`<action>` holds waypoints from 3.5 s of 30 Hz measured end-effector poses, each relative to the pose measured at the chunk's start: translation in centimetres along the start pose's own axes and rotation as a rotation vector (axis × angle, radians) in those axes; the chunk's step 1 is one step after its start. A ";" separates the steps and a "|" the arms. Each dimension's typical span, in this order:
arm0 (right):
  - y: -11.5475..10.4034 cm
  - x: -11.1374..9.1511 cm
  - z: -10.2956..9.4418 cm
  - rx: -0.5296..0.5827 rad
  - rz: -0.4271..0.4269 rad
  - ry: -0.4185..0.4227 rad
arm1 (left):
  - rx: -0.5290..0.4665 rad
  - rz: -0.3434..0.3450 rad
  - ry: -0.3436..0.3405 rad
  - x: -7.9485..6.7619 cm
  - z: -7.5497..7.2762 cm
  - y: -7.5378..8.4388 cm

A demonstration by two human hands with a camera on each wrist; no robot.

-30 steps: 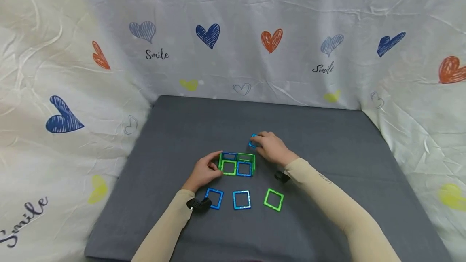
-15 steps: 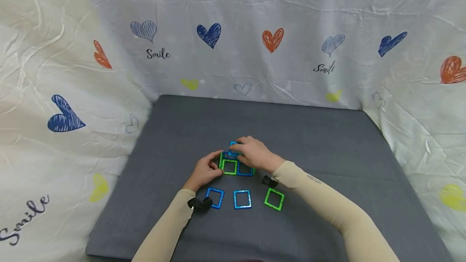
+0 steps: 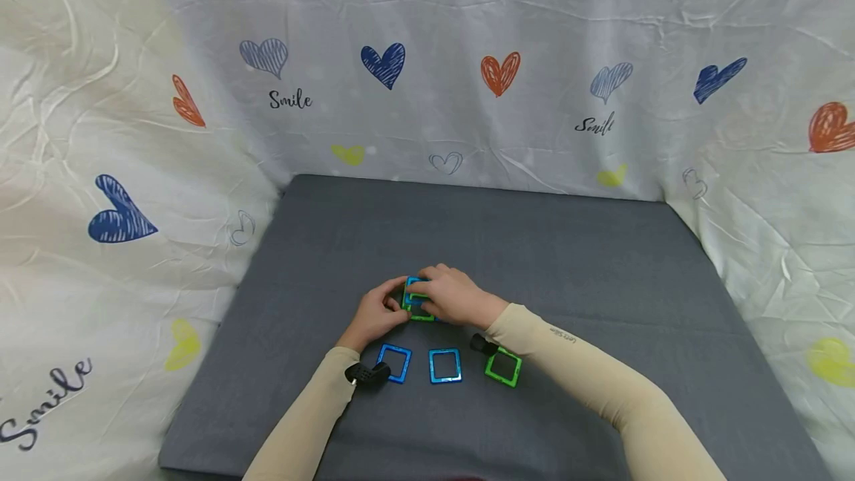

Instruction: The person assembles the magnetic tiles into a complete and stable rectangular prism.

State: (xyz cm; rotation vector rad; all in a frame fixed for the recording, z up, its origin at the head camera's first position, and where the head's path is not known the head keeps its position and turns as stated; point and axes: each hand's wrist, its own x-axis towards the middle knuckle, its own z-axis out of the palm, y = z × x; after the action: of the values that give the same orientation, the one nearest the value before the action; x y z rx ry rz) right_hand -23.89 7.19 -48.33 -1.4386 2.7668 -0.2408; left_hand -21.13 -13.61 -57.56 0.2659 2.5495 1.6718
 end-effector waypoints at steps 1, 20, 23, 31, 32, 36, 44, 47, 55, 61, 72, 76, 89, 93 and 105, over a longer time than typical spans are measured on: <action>-0.1 0.0 0.0 0.002 0.001 -0.001 | 0.000 0.000 -0.001 0.0 0.0 0.0; -0.8 -0.2 -0.2 -0.007 0.006 0.017 | -0.022 0.014 0.008 0.1 0.0 -0.2; -0.8 -0.2 -0.2 -0.008 0.000 0.028 | -0.015 0.011 0.009 0.1 0.1 0.0; -0.8 -0.3 -0.1 0.013 0.015 0.031 | -0.026 0.027 0.008 0.1 0.1 -0.1; -0.8 -0.4 -0.1 0.020 0.018 0.032 | -0.026 0.029 0.007 0.1 0.1 -0.1; -0.8 -0.7 0.1 0.057 0.031 0.046 | -0.016 0.025 0.008 0.1 0.1 -0.2; -0.9 -2.2 -0.2 0.067 0.025 0.126 | 0.002 0.015 0.006 0.2 0.1 -0.2; -1.1 -3.1 -0.4 0.058 0.009 0.152 | -0.011 0.017 0.009 0.2 0.1 -0.2; -2.0 -5.6 -0.3 0.021 -0.037 0.153 | -0.010 0.007 0.020 0.3 0.0 -0.2; -2.3 -7.3 0.7 0.020 -0.016 0.109 | -0.008 0.005 0.028 0.3 0.2 -0.2; -2.6 -8.9 2.5 0.075 -0.004 0.097 | 0.000 0.017 0.030 0.3 0.1 -0.2; -2.8 -9.0 3.1 0.083 -0.017 0.087 | 0.011 0.073 0.056 0.2 0.1 -0.3; -3.5 -9.5 4.3 0.080 -0.028 0.028 | -0.018 -0.007 0.035 0.2 0.2 -0.2; -3.6 -9.7 4.5 0.074 -0.041 0.029 | -0.015 -0.008 0.040 0.2 0.3 -0.1; -3.7 -9.5 4.8 0.057 -0.057 -0.013 | -0.011 -0.004 0.045 0.3 0.4 -0.1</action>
State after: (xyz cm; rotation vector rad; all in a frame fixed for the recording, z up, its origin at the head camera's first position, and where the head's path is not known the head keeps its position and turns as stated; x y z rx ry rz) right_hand -14.97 12.19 -53.13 -1.5022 2.6882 -0.3069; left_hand -21.34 -13.27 -57.81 0.2254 2.5699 1.7096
